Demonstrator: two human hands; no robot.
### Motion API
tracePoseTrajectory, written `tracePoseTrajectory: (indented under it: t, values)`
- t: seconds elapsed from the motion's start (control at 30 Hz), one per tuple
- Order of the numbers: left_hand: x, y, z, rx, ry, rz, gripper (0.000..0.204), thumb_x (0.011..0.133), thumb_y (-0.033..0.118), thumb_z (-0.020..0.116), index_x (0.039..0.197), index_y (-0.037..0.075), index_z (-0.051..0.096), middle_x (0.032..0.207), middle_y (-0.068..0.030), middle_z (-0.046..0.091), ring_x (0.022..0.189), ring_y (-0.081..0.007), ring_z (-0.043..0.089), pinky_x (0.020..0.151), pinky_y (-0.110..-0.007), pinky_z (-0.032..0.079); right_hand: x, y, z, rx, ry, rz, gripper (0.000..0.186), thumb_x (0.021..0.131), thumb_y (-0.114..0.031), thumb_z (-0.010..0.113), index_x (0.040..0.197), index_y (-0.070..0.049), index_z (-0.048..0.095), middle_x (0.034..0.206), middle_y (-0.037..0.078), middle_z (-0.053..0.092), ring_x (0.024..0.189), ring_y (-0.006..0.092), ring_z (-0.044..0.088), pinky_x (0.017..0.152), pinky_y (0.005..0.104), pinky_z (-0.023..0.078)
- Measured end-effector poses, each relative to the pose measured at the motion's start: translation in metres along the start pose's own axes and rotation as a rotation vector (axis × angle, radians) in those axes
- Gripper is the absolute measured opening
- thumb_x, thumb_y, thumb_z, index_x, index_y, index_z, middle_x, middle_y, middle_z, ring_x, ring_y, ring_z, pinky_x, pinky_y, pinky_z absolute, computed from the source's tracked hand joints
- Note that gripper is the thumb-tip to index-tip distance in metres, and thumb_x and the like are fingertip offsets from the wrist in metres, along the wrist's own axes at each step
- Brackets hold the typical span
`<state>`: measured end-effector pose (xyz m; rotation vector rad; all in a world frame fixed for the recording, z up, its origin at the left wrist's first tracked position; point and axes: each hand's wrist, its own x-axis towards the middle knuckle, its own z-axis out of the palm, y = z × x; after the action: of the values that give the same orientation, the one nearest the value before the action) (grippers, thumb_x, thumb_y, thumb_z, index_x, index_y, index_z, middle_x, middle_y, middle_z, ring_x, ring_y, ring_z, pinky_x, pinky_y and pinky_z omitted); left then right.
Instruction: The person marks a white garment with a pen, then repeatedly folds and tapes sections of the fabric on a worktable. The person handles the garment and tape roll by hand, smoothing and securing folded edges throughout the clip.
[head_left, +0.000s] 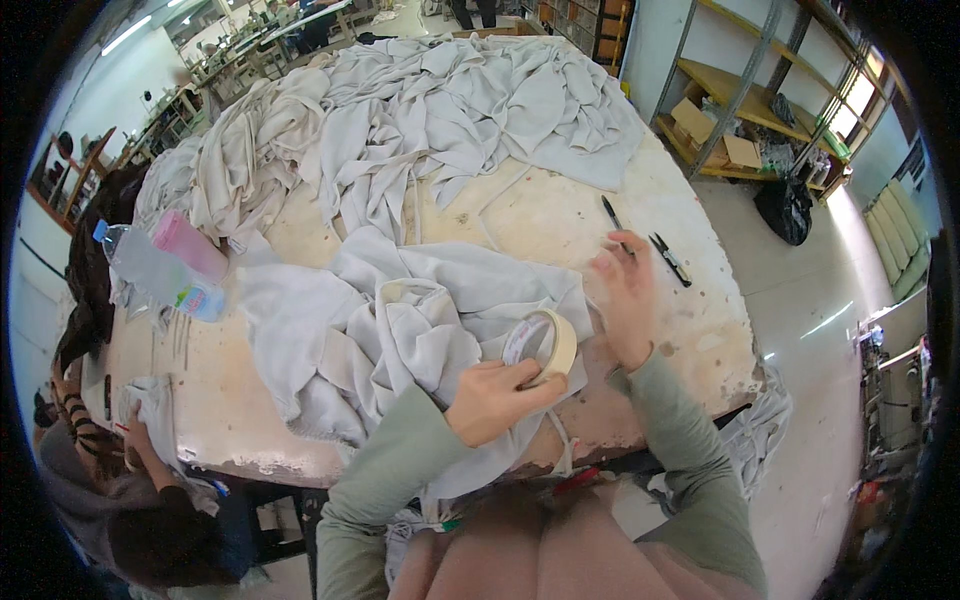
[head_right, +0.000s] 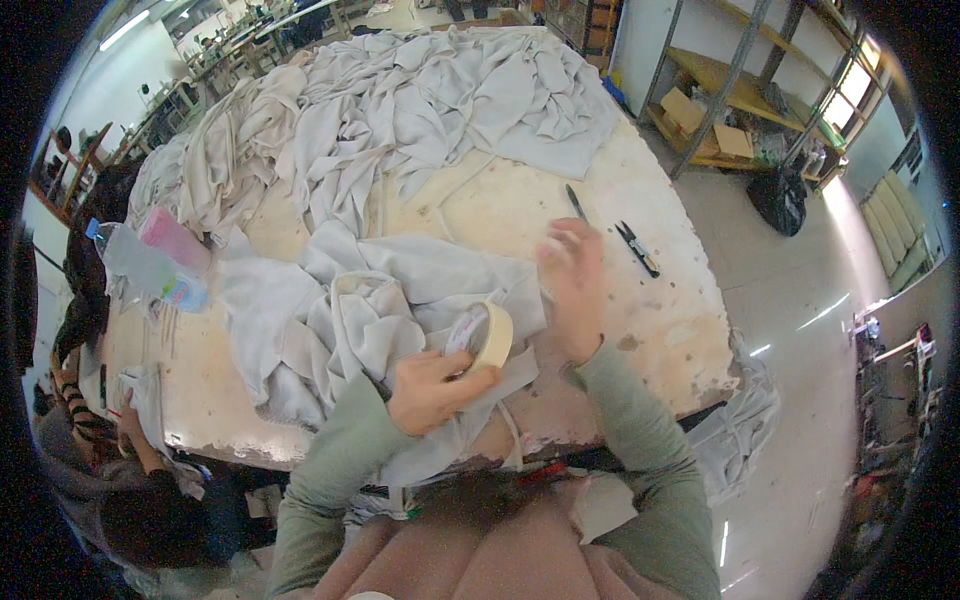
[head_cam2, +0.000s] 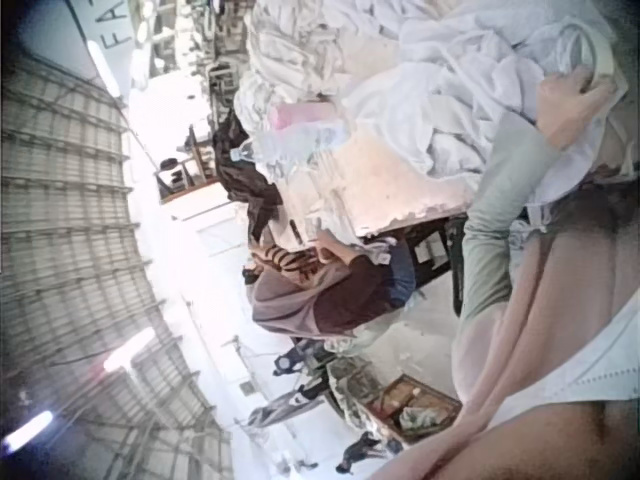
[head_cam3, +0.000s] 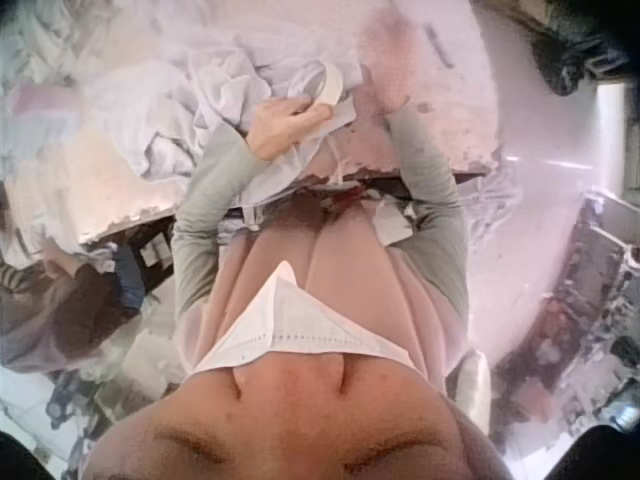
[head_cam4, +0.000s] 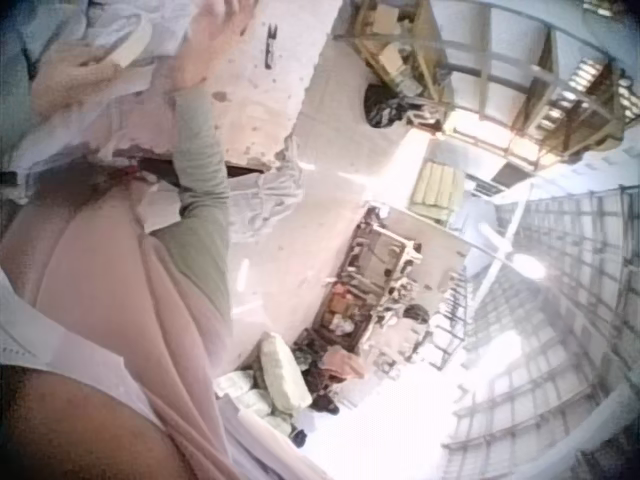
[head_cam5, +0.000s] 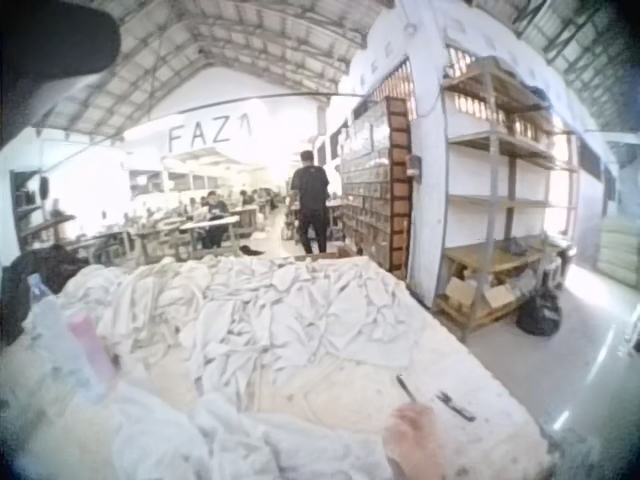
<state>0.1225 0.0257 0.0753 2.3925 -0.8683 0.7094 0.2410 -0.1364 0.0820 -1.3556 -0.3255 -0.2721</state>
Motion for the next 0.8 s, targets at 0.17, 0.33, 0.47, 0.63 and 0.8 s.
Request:
tracePoseTrajectory:
  t: [0.17, 0.33, 0.47, 0.63, 0.8]
  values:
    - [0.002, -0.01, -0.009, -0.51, 0.1, -0.418, 0.027, 0.084, 0.014, 0.062, 0.11, 0.007, 0.062, 0.084, -0.0075, 0.064, 0.06, -0.0193, 0.059, 0.054, -0.027, 0.045, -0.032, 0.01, -0.001, 0.231, -0.52, 0.322, 0.052, 0.085, -0.014, 0.061, 0.13, -0.006, 0.035, 0.114, 0.004, 0.046, 0.086, 0.0119, 0.049, 0.082, 0.0258, 0.041]
    - [0.002, -0.024, -0.024, -0.104, 0.163, -0.804, 0.029, 0.082, 0.013, 0.066, 0.108, 0.001, 0.062, 0.087, -0.0113, 0.067, 0.067, -0.0156, 0.063, 0.061, -0.03, 0.047, -0.004, 0.017, -0.025, -0.191, -0.058, -0.039, 0.074, 0.082, -0.016, 0.065, 0.142, -0.008, 0.023, 0.108, 0.003, 0.051, 0.089, 0.016, 0.049, 0.085, 0.0308, 0.038]
    - [-0.005, -0.05, -0.047, -0.571, -0.076, -0.826, 0.035, 0.08, 0.01, 0.069, 0.111, -0.001, 0.055, 0.088, -0.0057, 0.067, 0.074, -0.0089, 0.06, 0.069, -0.025, 0.046, 0.027, 0.021, -0.046, -1.036, -0.161, -0.282, 0.077, 0.08, -0.015, 0.065, 0.144, -0.006, 0.023, 0.107, 0.011, 0.054, 0.095, 0.0227, 0.05, 0.093, 0.0384, 0.033]
    - [-0.012, -0.06, -0.053, -0.93, 0.005, -0.874, 0.034, 0.083, 0.005, 0.066, 0.114, 0.002, 0.051, 0.087, -0.002, 0.066, 0.087, -0.007, 0.058, 0.079, -0.021, 0.042, 0.012, 0.029, -0.024, -1.083, -0.133, -0.394, 0.074, 0.083, -0.015, 0.063, 0.145, -0.007, 0.023, 0.112, 0.012, 0.057, 0.108, 0.026, 0.05, 0.099, 0.0424, 0.03]
    - [-0.005, -0.047, -0.045, -1.103, 0.047, -0.871, 0.028, 0.087, 0.008, 0.062, 0.113, 0.001, 0.053, 0.087, -0.0028, 0.065, 0.087, -0.007, 0.057, 0.078, -0.021, 0.042, -0.02, 0.014, 0.0, -0.308, -0.751, -0.033, 0.072, 0.087, -0.01, 0.06, 0.145, -0.006, 0.018, 0.09, 0.001, 0.06, 0.095, 0.0135, 0.053, 0.098, 0.0326, 0.032]
